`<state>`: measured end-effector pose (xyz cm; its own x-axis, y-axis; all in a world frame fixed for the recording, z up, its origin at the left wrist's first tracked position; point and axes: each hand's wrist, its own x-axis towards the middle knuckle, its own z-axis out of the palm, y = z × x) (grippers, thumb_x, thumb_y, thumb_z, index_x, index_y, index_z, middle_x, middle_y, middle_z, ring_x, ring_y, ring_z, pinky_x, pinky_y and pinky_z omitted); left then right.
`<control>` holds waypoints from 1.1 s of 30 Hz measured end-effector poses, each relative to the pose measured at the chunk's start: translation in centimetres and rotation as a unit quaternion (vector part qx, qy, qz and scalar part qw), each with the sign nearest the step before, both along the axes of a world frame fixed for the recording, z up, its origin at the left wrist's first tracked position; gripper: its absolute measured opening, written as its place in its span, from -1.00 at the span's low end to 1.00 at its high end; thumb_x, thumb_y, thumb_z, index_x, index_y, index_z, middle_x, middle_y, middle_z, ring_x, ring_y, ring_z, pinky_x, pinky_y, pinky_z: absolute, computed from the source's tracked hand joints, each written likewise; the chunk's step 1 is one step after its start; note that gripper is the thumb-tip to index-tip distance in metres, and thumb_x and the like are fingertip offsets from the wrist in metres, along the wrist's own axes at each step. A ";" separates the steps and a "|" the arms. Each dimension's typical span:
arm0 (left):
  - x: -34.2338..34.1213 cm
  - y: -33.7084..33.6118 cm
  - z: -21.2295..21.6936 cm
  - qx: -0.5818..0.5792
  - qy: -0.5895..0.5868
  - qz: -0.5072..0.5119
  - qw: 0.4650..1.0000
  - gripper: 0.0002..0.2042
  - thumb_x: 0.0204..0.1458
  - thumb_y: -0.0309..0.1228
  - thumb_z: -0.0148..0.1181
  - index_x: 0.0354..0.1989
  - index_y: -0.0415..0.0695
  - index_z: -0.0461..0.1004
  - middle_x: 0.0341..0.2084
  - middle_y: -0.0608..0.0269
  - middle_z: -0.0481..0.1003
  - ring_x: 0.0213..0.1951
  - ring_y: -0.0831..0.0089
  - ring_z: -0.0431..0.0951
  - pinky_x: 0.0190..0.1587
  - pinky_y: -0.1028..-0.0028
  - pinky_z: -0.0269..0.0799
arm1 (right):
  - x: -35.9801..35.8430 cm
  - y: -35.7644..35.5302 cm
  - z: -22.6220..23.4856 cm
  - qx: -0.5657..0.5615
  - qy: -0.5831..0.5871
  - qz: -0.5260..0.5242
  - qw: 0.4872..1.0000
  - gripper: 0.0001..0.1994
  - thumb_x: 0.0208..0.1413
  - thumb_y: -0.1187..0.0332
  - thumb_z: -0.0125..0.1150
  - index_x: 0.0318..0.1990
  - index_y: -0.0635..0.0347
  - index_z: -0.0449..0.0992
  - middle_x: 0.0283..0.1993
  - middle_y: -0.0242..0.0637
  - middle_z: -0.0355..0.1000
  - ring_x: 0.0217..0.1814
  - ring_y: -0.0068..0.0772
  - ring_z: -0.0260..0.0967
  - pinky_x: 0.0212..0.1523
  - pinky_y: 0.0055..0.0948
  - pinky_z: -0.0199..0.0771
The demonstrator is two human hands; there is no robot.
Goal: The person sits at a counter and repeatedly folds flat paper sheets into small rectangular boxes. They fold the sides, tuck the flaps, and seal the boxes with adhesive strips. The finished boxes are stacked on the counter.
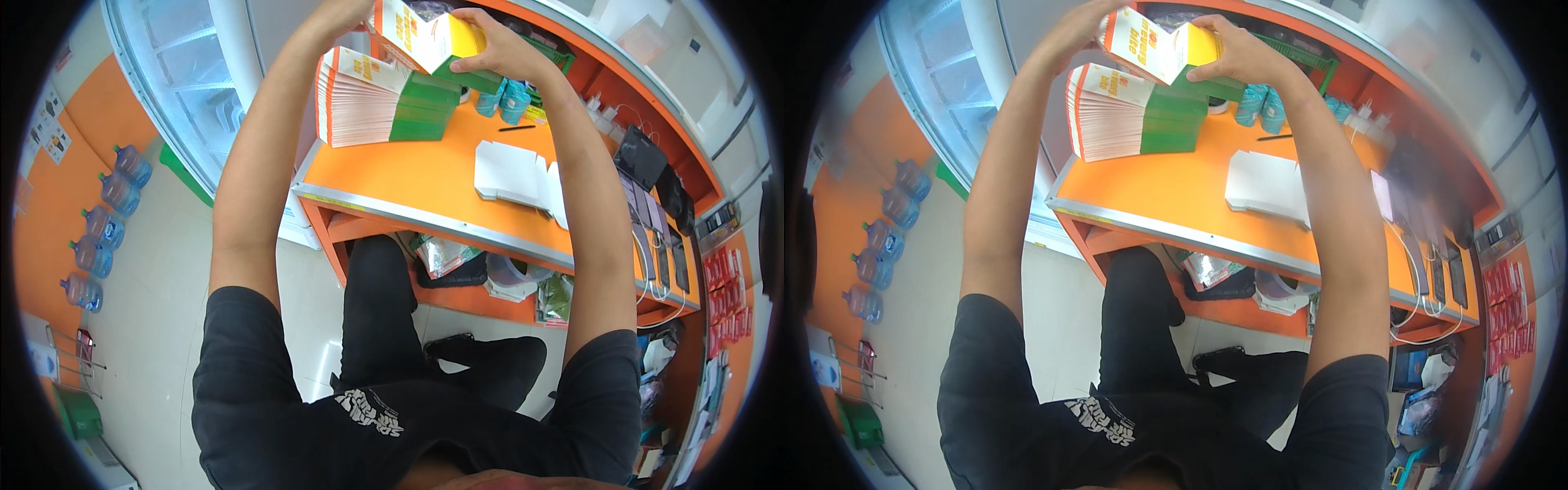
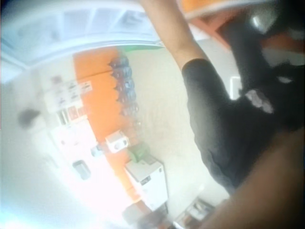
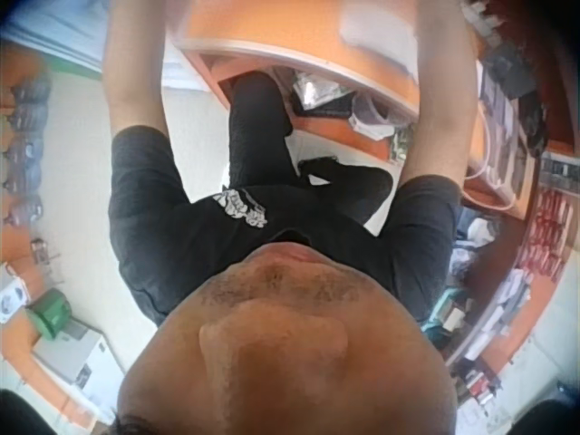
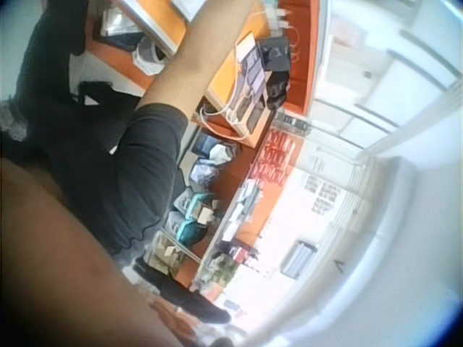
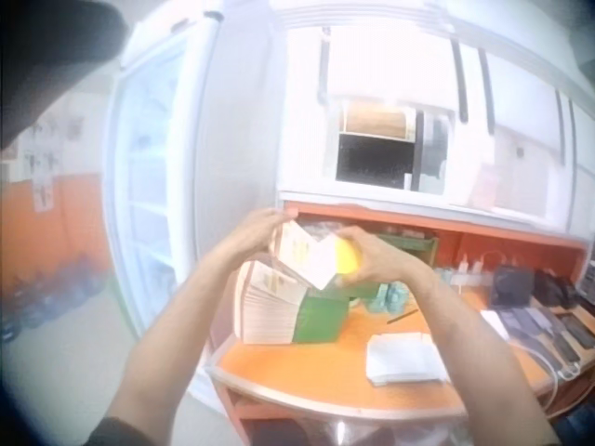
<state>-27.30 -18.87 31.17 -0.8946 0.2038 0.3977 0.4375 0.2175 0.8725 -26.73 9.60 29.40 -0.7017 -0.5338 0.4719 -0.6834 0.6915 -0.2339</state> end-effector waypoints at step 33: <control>-5.2 -1.6 -5.5 -0.510 0.135 0.097 0.844 -0.59 0.26 -0.20 0.05 0.18 -0.16 0.49 -0.07 -0.02 0.62 -0.02 0.03 0.61 0.08 0.16 0.48 | -5.8 -9.0 -9.0 0.102 0.018 -0.141 0.985 -0.29 0.29 -0.28 -0.15 0.41 -0.01 0.24 0.40 -0.05 0.30 0.51 0.02 0.12 0.52 0.01 -0.09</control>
<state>-32.46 -20.48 25.65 -0.8556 0.4237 0.2973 0.4601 0.8857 0.0622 -32.51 0.64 20.38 -0.8205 -0.4066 0.4018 -0.4631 0.8849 -0.0502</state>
